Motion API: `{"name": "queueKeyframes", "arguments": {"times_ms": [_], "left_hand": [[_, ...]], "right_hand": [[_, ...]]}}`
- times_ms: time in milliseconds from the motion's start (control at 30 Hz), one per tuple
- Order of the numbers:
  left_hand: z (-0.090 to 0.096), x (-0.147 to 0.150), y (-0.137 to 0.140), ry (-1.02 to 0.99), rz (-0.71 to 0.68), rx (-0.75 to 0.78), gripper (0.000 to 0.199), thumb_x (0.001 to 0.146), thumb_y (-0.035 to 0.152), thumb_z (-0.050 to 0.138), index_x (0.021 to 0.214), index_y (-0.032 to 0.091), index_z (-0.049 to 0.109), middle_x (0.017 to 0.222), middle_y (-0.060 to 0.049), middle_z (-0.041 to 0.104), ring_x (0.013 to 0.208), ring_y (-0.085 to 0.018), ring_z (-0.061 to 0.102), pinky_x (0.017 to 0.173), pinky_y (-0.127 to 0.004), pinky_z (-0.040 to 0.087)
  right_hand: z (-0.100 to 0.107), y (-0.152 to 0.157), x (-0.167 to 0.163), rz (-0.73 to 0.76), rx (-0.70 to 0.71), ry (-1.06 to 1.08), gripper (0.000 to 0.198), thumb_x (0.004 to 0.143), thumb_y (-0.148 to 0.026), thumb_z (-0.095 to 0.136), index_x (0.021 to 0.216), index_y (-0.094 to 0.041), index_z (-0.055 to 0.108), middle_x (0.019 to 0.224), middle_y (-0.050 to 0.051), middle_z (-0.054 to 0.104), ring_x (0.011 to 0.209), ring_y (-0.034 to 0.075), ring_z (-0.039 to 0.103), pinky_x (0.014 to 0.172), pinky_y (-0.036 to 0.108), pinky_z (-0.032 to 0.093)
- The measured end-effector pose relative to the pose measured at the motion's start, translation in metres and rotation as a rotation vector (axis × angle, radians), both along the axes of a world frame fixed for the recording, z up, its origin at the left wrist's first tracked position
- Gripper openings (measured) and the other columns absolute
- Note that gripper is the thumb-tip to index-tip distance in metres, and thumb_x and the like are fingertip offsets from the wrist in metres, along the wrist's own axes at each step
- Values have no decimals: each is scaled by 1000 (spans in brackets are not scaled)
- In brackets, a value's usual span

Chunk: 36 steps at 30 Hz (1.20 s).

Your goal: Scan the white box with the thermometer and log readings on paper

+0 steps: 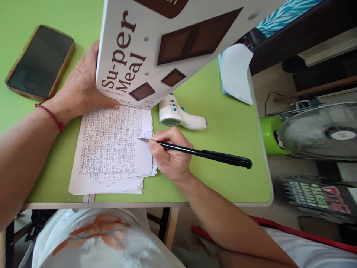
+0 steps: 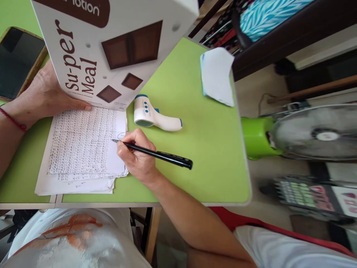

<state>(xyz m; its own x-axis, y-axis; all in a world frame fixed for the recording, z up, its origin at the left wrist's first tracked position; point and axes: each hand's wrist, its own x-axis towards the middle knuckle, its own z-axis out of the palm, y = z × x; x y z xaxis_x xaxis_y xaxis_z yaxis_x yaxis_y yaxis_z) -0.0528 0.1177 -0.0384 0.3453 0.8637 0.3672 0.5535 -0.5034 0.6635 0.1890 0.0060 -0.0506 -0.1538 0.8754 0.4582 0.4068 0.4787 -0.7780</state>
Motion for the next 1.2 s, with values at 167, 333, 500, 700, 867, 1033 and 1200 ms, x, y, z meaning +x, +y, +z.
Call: {"name": "queueKeyframes", "arguments": {"times_ms": [167,333,500,700,867,1033,1200], "left_hand": [[-2,-1,1,-5,-8,14,95,54,50,83,134,28,37,130,-3,47,126,-36,40,106,-55,37],[0,-1,0,-8,-10,6,95,55,53,82,135,30,37,132,-3,46,128,-36,39,107,-54,37],[3,0,-1,1,-27,-9,92,54,55,82,132,29,41,130,-3,48,129,-39,37,107,-55,35],[3,-1,-1,11,-35,15,93,57,57,80,135,30,37,133,-3,45,128,-36,39,107,-52,37],[2,-1,0,0,-40,15,91,58,57,80,134,30,37,131,-2,47,127,-34,40,108,-52,37],[1,0,1,-26,-20,7,100,50,52,86,135,29,38,134,-4,46,123,-38,43,105,-55,37],[1,-2,1,-18,-28,2,98,52,52,85,135,34,38,137,-1,43,124,-38,42,106,-53,36]], "right_hand": [[1,0,-1,-45,7,-32,18,76,-12,58,68,-22,46,59,-7,47,49,7,42,46,23,38],[1,-1,0,-7,-34,-2,18,75,-12,58,68,-22,46,58,-7,46,49,7,42,45,23,37],[-1,0,1,9,-47,23,18,75,-12,59,68,-22,45,58,-7,47,50,7,43,46,23,38],[0,0,1,-23,-40,19,18,76,-12,59,68,-22,46,58,-7,47,49,7,42,47,23,37],[0,-1,1,-24,-36,27,18,75,-11,58,69,-22,46,59,-7,47,50,7,42,47,23,37],[-1,-1,1,-40,-41,26,17,76,-13,58,68,-22,45,58,-7,47,49,7,42,46,23,37],[1,-1,0,-62,-18,-43,18,75,-13,57,67,-23,44,57,-7,46,50,8,43,46,23,38]]}}
